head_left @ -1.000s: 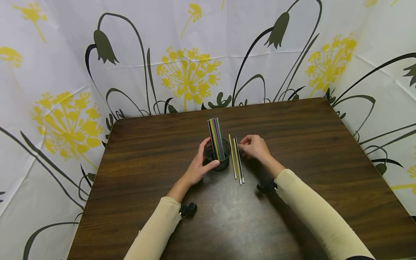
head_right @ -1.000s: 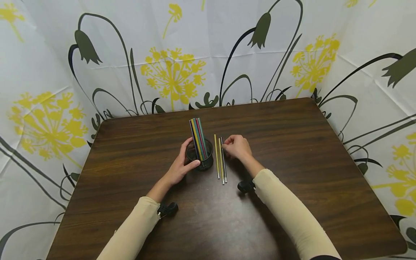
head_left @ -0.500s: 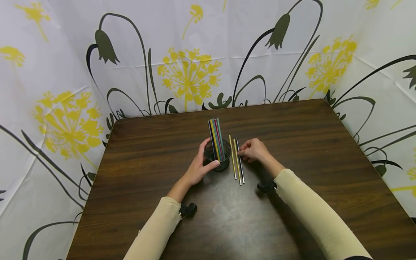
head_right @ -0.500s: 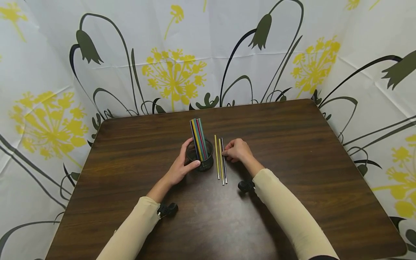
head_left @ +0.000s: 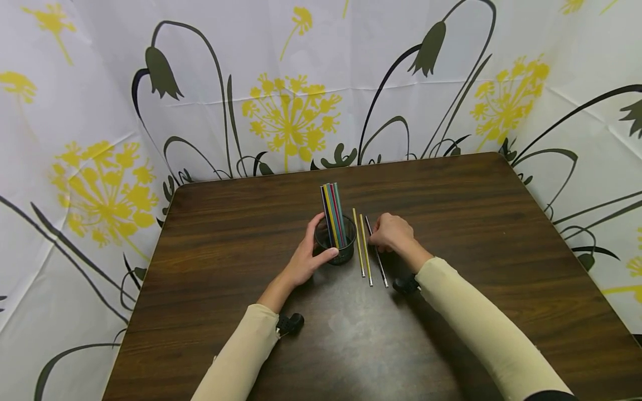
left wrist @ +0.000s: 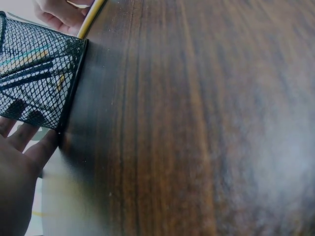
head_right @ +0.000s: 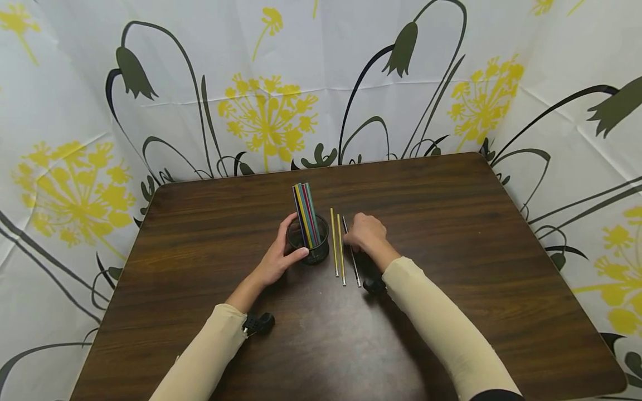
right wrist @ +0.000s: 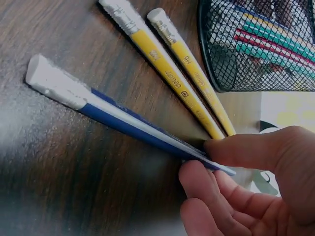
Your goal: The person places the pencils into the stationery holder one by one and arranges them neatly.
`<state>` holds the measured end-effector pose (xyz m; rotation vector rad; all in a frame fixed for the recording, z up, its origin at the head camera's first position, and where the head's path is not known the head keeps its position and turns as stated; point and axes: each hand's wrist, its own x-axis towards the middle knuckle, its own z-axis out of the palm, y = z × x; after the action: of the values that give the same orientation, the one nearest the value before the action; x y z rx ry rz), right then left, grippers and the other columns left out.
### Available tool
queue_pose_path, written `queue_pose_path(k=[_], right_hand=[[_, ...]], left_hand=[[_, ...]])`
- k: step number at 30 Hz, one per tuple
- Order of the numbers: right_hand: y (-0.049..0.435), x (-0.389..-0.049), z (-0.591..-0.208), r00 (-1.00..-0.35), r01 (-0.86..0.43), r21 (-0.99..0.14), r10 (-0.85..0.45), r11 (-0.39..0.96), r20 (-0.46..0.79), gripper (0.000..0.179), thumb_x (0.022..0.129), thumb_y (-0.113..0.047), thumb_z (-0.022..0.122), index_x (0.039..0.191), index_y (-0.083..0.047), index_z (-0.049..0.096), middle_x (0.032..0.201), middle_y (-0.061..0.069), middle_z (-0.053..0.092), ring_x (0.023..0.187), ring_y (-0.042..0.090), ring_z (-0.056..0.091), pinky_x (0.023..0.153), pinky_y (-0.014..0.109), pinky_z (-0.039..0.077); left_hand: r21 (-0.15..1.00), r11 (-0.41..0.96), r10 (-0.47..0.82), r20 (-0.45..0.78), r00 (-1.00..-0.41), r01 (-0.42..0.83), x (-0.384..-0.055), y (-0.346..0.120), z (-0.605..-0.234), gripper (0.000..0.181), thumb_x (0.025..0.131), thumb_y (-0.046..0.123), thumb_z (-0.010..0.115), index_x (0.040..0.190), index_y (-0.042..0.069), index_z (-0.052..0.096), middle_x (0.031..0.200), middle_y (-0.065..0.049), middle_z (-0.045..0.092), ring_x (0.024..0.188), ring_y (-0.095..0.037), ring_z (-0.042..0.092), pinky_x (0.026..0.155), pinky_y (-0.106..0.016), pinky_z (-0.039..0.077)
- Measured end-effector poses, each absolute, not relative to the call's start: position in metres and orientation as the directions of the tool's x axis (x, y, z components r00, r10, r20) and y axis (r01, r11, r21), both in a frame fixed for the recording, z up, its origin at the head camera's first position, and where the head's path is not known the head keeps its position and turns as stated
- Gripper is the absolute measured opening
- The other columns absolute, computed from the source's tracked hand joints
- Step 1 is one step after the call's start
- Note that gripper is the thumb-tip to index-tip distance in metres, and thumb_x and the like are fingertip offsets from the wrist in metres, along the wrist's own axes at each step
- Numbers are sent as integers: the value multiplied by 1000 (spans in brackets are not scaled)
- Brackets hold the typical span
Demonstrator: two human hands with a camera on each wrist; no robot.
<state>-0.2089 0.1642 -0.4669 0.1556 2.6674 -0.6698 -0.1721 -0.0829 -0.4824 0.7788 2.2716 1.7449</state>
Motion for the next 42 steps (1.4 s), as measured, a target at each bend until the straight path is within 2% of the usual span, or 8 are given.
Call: queue_pose_path(k=[6, 13, 18, 23, 29, 35, 39, 42], right_hand=[[167, -208, -470, -921, 209, -449, 20, 869, -390, 10, 81, -24, 68, 79, -15, 67, 60, 0, 68, 56, 18, 66, 54, 35, 49], [179, -209, -465, -922, 219, -578, -28, 786, -387, 12, 85, -22, 66, 86, -11, 65, 67, 4, 70, 59, 18, 67, 55, 33, 55], [185, -209, -442, -953, 199, -693, -29, 693, -303, 14, 88, -19, 67, 92, -6, 66, 73, 7, 70, 65, 21, 70, 58, 34, 57], [184, -207, -409, -985, 138, -814, -8, 565, -173, 20, 89, -20, 69, 100, -5, 65, 88, 11, 71, 72, 24, 72, 59, 35, 57], [174, -203, -378, -997, -67, -936, 11, 345, 76, 22, 89, -16, 70, 103, 0, 65, 92, 16, 71, 68, 21, 71, 55, 32, 56], [153, -197, -369, -966, -255, -942, -14, 217, 258, 20, 89, -11, 70, 103, 3, 65, 88, 17, 69, 62, 15, 68, 52, 30, 55], [138, -193, -377, -953, -303, -907, -67, 293, 297, 15, 91, -11, 69, 103, -2, 66, 87, 10, 69, 65, 19, 68, 55, 30, 55], [128, -190, -386, -948, -318, -877, -111, 360, 298, 15, 91, -11, 68, 105, -3, 66, 89, 6, 70, 68, 22, 69, 59, 31, 54]], left_hand=[[929, 223, 477, 160, -864, 295, -181, -84, -506, 82, 92, 40, 66, 154, 39, 12, 156, -1, 27, 138, -21, 35, 107, -52, 35], [930, 205, 488, 174, -855, 306, -181, -84, -507, 81, 94, 29, 65, 155, 34, 12, 156, -7, 28, 137, -26, 35, 107, -56, 34], [931, 200, 486, 175, -856, 305, -181, -84, -505, 81, 93, 32, 65, 155, 34, 12, 155, -6, 30, 136, -26, 37, 107, -54, 34], [934, 206, 486, 160, -859, 291, -181, -85, -505, 83, 93, 32, 66, 155, 35, 12, 154, -6, 31, 135, -25, 38, 108, -52, 34], [936, 155, 492, 205, -846, 317, -182, -85, -505, 85, 92, 15, 66, 157, 25, 11, 155, -15, 28, 135, -36, 36, 105, -61, 32], [937, 138, 502, 214, -838, 322, -183, -85, -507, 84, 93, 17, 66, 156, 28, 12, 151, -14, 34, 131, -33, 42, 105, -58, 34], [938, 140, 498, 210, -841, 317, -183, -84, -507, 82, 94, 19, 66, 155, 32, 13, 149, -13, 37, 130, -32, 44, 105, -56, 35], [938, 134, 500, 216, -839, 321, -182, -83, -506, 82, 94, 15, 65, 156, 27, 12, 149, -17, 37, 130, -34, 43, 106, -58, 34]])
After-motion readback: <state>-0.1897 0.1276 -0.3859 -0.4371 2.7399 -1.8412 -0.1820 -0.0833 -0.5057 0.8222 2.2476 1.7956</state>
